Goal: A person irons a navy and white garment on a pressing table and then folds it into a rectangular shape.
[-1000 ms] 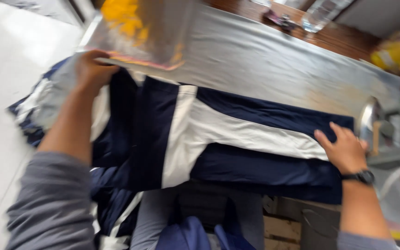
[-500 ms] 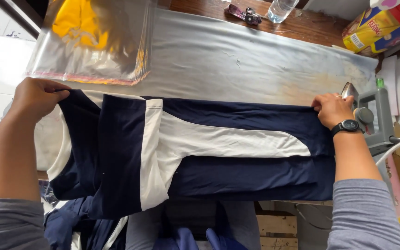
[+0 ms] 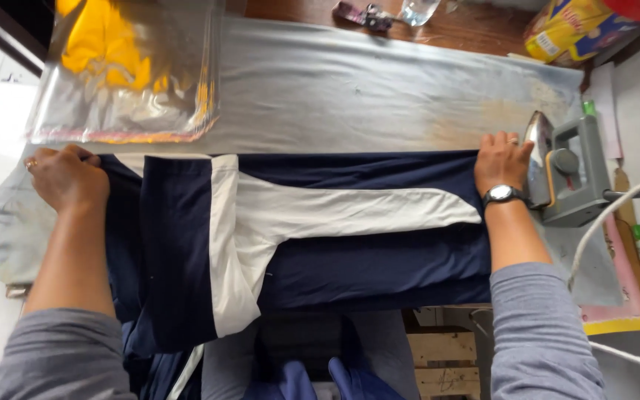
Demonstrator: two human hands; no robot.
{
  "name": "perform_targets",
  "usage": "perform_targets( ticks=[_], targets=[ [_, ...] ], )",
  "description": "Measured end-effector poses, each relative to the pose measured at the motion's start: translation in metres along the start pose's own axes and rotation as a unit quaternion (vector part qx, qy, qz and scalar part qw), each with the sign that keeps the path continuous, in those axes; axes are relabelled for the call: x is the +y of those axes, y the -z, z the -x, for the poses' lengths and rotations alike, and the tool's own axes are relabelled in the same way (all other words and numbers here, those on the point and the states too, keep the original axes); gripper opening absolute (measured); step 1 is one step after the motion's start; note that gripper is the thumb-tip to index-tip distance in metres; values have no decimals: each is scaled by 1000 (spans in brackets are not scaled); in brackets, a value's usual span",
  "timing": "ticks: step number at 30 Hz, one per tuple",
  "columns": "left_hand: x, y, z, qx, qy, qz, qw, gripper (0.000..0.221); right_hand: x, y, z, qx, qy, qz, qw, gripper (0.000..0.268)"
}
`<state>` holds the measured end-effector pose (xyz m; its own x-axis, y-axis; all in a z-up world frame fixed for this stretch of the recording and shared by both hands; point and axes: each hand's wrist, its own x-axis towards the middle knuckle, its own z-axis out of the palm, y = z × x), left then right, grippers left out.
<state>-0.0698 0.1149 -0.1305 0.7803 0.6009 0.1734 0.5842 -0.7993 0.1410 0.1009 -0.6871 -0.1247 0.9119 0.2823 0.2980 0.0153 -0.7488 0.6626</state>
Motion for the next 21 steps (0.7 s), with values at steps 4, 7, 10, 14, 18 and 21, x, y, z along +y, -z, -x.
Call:
perform_targets(
  ticks=[4,7,10,14,18,21],
  targets=[
    [58,31,43,145,-92,23,985,33,-7,43,16,47,-1,-114,992,25],
    [122,59,90,187,-224,107,950,36,-14,95,37,61,28,-257,964,38],
    [182,64,138,118,-355,203,905,37,-26,116,57,61,61,-299,950,50],
    [248,78,209,-41,-471,265,840,51,-32,107,78,-24,88,-336,937,61],
    [264,91,232,-220,-445,89,864,77,-20,116,79,-113,59,-392,911,66],
    [267,96,231,-246,-418,52,873,87,-16,121,74,-147,44,-416,896,66]
  ],
)
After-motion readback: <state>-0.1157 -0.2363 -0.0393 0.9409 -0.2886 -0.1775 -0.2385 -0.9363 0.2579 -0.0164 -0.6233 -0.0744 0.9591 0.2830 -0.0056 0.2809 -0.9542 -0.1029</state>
